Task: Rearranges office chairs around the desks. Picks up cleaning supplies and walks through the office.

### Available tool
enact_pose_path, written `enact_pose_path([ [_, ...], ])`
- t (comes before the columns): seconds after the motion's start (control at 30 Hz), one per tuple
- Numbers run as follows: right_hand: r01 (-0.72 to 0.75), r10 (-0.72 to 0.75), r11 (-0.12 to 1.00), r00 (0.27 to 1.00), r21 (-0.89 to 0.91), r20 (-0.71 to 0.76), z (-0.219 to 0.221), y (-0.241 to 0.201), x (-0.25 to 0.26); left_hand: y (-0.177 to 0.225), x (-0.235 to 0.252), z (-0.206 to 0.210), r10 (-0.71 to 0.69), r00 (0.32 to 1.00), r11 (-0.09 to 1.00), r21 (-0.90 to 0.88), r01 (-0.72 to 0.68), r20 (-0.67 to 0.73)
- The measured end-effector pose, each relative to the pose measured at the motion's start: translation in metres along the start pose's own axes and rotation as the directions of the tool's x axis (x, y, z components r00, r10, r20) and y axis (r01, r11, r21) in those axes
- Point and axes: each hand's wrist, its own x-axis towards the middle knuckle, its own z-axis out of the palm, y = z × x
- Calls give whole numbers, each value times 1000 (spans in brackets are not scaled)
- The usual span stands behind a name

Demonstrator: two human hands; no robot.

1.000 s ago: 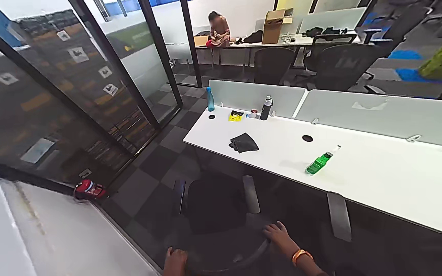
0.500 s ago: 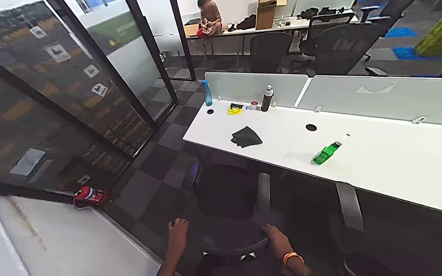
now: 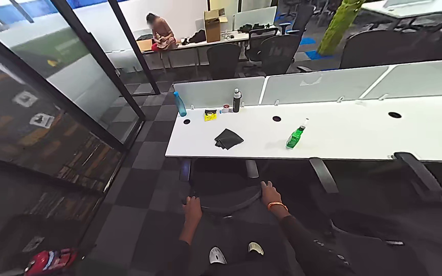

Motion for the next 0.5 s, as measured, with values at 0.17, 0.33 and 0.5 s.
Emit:
enact_pose_path([
  [0.17, -72, 71, 997, 997, 34, 24, 5, -31, -7, -27, 40, -17, 59, 998, 998, 4, -59, -26],
  [0.33, -118, 116, 991, 993, 58, 24, 13, -65, -18, -58, 73, -39, 95, 994, 995, 40, -93, -60],
  [0.5, -120, 119, 991, 993, 61, 19, 11, -81, -16, -62, 94, -53, 87, 994, 994, 79, -81, -65],
])
